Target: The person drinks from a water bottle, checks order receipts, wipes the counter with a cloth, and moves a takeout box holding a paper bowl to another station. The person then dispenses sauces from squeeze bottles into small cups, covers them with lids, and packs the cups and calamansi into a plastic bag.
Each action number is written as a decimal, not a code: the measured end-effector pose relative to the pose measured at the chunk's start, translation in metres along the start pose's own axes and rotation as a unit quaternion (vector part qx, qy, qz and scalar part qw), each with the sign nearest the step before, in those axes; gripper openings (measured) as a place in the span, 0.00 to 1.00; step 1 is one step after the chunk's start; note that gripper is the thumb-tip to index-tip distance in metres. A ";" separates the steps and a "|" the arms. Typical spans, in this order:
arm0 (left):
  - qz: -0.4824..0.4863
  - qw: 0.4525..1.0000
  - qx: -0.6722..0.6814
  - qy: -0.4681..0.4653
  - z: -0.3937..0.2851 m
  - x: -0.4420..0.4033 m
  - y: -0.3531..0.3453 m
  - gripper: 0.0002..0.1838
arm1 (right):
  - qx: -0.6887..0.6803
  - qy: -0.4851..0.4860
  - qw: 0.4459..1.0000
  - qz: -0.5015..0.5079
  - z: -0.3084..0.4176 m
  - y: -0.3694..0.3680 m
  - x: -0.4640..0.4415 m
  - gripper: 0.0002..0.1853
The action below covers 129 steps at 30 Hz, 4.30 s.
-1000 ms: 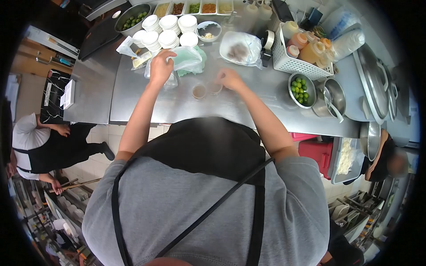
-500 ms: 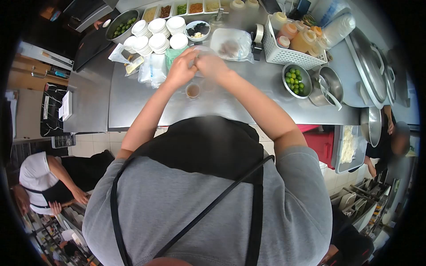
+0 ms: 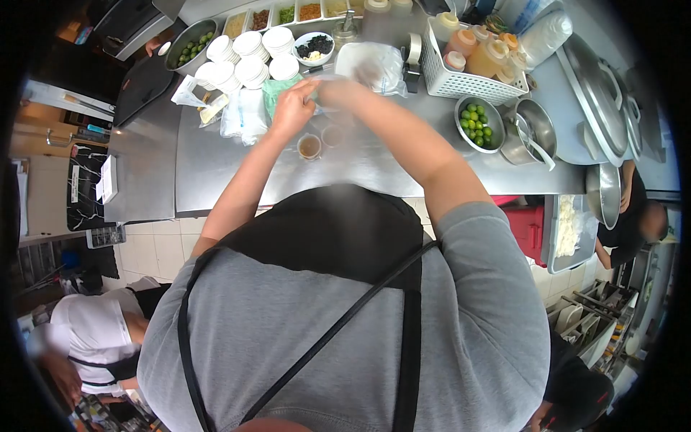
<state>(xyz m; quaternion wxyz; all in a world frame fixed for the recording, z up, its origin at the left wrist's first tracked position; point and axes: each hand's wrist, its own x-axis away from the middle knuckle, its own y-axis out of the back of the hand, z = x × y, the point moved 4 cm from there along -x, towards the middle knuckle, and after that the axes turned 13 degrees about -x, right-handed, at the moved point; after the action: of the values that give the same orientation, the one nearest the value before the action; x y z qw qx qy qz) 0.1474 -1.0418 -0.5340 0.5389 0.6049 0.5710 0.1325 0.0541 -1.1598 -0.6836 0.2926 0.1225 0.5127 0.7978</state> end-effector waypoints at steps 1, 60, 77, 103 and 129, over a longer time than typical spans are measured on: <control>0.000 1.000 0.000 0.000 0.004 0.003 -0.006 0.23 | 0.000 0.000 1.000 0.000 0.015 0.010 0.006 0.12; 0.034 0.996 0.084 0.015 -0.002 0.011 -0.020 0.31 | 0.021 -0.251 0.966 0.065 0.092 0.063 0.040 0.14; 0.117 0.974 0.169 0.093 0.013 0.035 -0.013 0.30 | -0.106 -0.146 0.983 -0.046 0.200 0.044 0.089 0.23; 0.045 0.977 0.171 0.123 -0.010 0.036 -0.022 0.29 | 0.095 -0.236 0.961 0.110 0.129 0.105 0.068 0.09; 0.038 0.976 0.166 0.133 0.020 0.049 -0.024 0.22 | -0.278 -0.219 0.935 -0.028 0.189 0.078 0.104 0.11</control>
<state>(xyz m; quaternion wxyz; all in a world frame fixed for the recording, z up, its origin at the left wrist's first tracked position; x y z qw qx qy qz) 0.1649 -1.0167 -0.5835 0.3445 0.6845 0.6280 0.1354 0.0379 -0.9809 -0.5412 0.4420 0.1937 0.1964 0.8535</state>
